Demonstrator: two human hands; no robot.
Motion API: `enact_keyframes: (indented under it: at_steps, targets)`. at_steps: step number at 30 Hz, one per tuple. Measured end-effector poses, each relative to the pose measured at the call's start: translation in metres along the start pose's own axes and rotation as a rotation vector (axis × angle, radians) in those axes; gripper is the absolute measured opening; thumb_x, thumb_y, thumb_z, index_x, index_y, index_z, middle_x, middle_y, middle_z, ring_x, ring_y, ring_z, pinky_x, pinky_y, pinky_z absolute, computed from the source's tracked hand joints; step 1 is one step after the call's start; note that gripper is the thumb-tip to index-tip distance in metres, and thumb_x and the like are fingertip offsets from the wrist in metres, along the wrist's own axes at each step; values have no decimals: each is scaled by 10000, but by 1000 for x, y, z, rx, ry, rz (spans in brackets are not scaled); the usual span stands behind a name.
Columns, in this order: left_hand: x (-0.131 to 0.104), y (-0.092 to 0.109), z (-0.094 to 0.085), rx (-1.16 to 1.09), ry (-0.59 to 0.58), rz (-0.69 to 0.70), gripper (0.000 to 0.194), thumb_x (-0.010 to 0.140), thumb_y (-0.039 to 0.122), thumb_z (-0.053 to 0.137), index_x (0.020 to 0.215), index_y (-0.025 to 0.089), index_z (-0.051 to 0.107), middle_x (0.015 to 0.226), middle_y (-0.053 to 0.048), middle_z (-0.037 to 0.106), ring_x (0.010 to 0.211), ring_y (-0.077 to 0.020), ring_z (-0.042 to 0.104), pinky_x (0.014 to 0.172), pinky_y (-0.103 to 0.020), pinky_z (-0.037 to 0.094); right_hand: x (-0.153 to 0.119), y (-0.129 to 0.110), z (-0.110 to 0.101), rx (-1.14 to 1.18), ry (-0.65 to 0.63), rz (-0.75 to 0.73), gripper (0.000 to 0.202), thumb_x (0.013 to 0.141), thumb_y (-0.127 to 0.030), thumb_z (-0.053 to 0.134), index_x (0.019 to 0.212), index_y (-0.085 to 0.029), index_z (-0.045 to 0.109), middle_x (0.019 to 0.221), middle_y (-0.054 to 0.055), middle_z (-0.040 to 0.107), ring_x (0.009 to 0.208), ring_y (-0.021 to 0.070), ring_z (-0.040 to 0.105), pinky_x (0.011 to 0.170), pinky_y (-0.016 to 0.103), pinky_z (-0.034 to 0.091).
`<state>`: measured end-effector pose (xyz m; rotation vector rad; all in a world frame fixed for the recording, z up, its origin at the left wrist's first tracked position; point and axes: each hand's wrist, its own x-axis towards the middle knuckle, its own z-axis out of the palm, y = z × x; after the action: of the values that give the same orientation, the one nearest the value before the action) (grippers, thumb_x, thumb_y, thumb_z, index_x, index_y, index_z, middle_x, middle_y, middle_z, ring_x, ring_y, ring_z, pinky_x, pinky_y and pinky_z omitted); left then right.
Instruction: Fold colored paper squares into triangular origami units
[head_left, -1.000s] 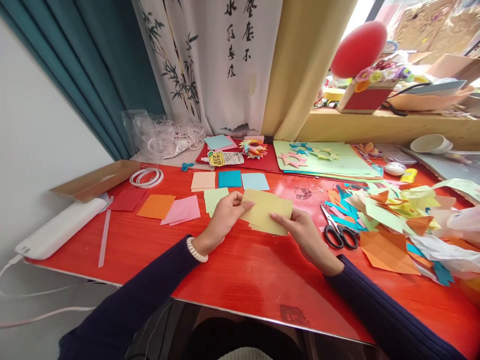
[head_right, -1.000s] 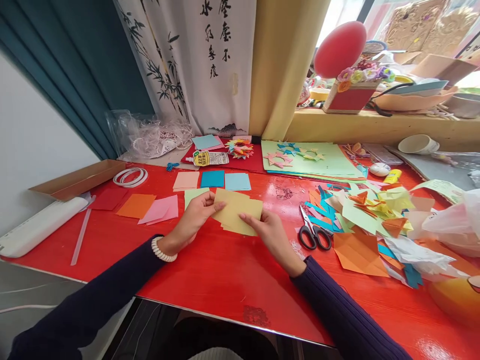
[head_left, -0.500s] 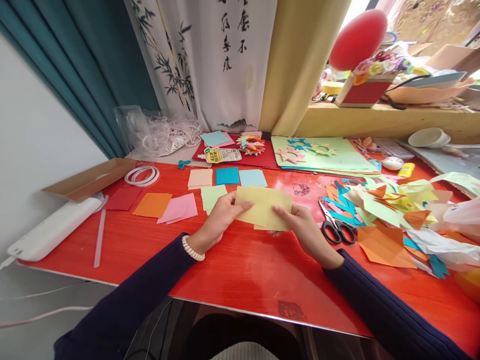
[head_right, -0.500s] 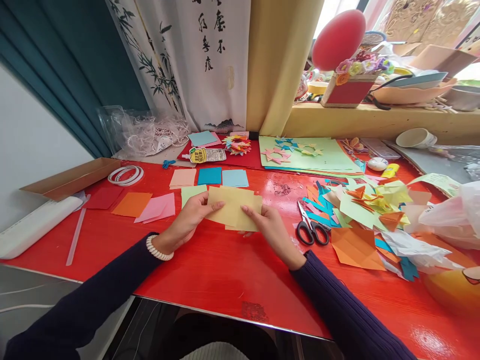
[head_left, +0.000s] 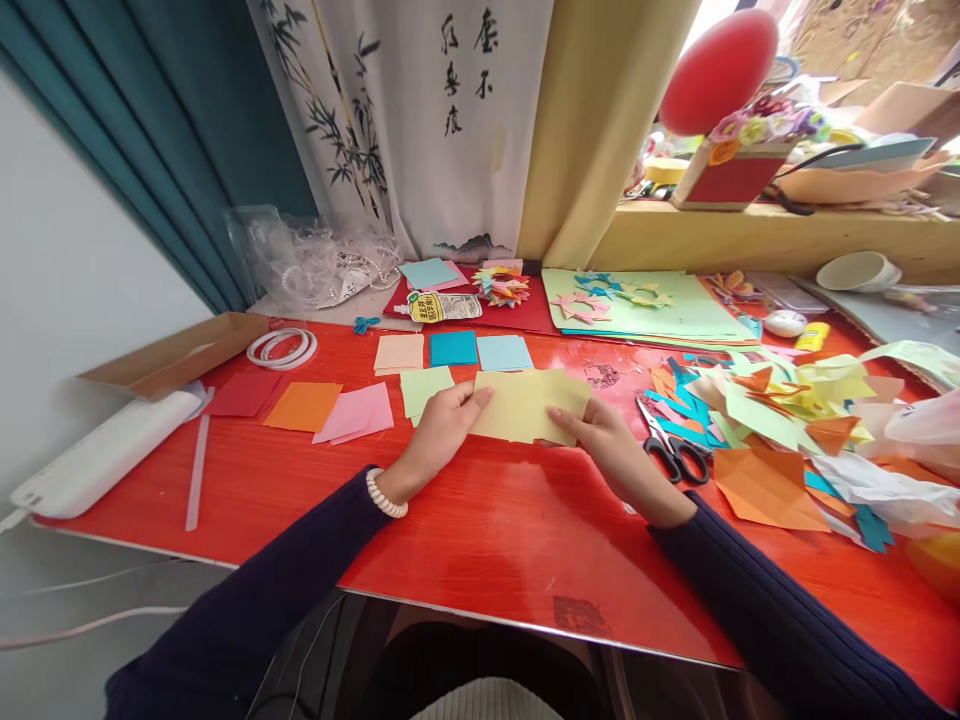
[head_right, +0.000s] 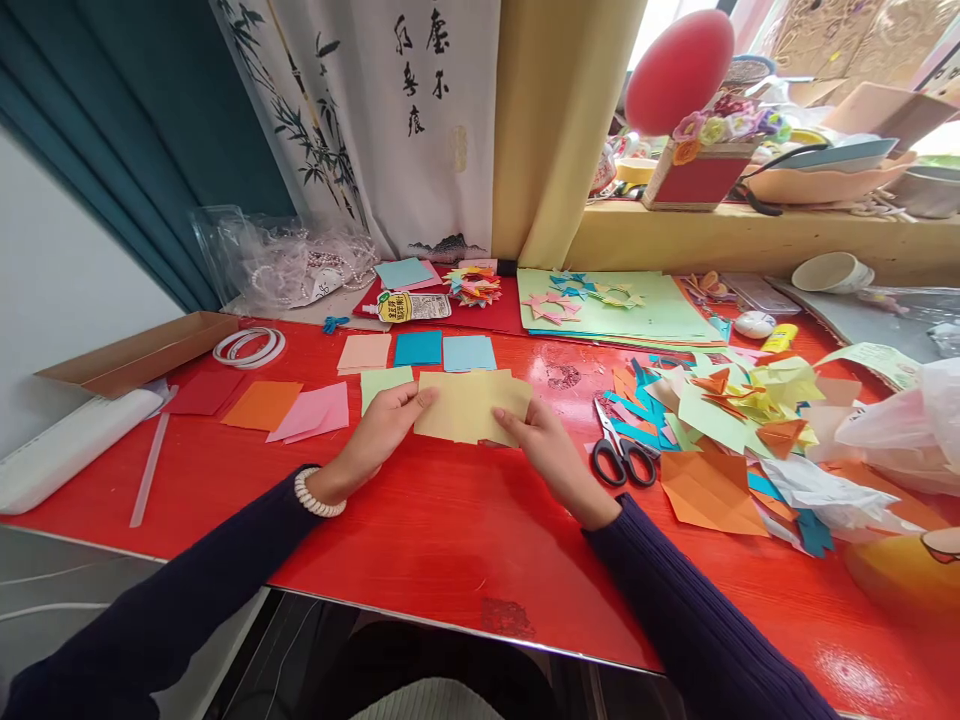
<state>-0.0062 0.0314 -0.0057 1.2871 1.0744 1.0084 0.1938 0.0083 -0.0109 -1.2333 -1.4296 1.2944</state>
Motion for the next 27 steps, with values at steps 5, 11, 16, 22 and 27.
enact_keyframes:
  at_steps: [5,11,16,22,27]
  targets:
    - [3,4,-5,-2,-11,27,357,746,493,624,822,144,620,782,-19,635,743,-158,583,643,-243,467,16,13,-38,-221,141,-31,436,731,-325,626,1134,-183,535,1112,127,623,1047,330,568,901,561,424]
    - [2,8,-3,19,-39,63,318,778,471,602,740,157,563,537,45,485,459,-57,425,441,-166,339,10,1,-35,-419,412,-242,647,711,-366,667,1284,-188,426,1508,118,168,1391,323,102,1113,520,138]
    - [-1,10,2,71,-187,26,350,858,477,472,858,143,580,550,6,538,465,-99,514,429,-195,406,-4,-13,-4,57,-30,-26,501,817,-464,545,1246,-213,480,1119,102,629,1006,245,609,856,436,506]
    - [-1,17,-14,450,-252,349,463,898,230,423,1345,328,350,1315,-64,445,990,-146,542,778,-262,496,-3,-9,-7,205,-21,56,371,795,-388,599,1114,-207,543,928,46,663,782,166,638,656,316,570]
    - [2,14,-29,811,-362,762,346,891,181,464,1197,321,544,1404,-35,354,1235,-204,379,1030,-406,342,-5,-12,-8,200,-39,83,304,812,-368,577,1066,-206,616,1049,53,642,870,173,625,671,291,569]
